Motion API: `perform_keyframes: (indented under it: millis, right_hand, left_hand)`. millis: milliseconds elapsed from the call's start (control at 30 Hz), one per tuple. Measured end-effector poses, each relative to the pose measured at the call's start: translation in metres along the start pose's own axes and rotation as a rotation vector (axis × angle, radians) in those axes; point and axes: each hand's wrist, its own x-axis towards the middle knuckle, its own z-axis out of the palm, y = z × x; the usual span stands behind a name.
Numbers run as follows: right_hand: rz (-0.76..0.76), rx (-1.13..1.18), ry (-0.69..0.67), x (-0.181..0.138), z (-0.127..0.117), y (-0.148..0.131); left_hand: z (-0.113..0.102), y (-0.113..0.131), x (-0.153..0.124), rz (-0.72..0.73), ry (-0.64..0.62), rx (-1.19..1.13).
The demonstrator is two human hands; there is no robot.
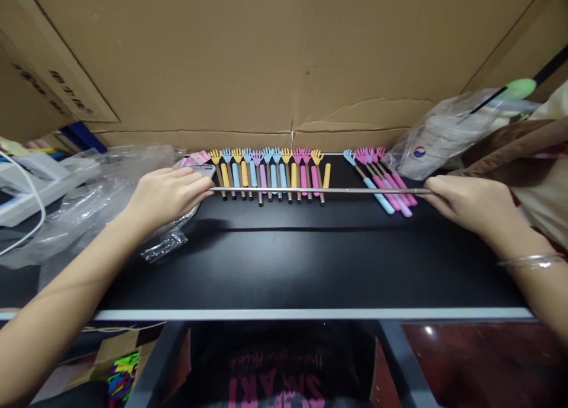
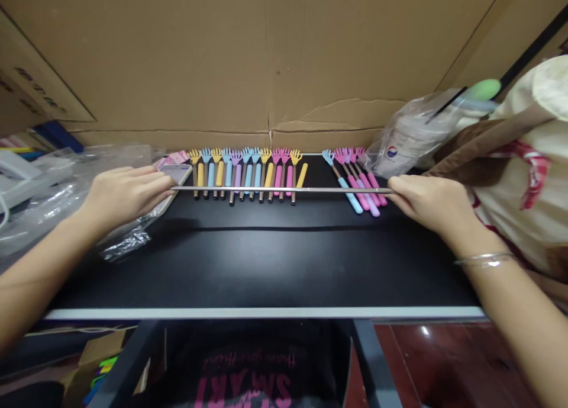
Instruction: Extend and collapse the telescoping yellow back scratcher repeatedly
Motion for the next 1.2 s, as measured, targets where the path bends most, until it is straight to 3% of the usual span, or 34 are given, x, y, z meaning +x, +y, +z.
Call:
perform_keyframes:
  millis: [133,467,933,1200]
  right_hand:
    - [0.006,0.039,0.059,-0.004,-0.002,0.002]
    - [0.136,0.134,0.03,-0.013,0.005,0.002]
    - [0.306,0.196,-0.119,-0.017,0.013,0.004]
    - [0.446,0.31,-0.216,-0.017,0.016,0.002]
  left_hand:
    - [-0.002,0.003,-0.006,-0.027,-0.021,-0.092]
    - [0.001,0.007,-0.007,-0.033,-0.052,-0.143]
    - [0.0,0.011,-0.006,-0.183,-0.041,-0.249]
    - [0.002,0.003,-0.01,-0.233,0.046,-0.271]
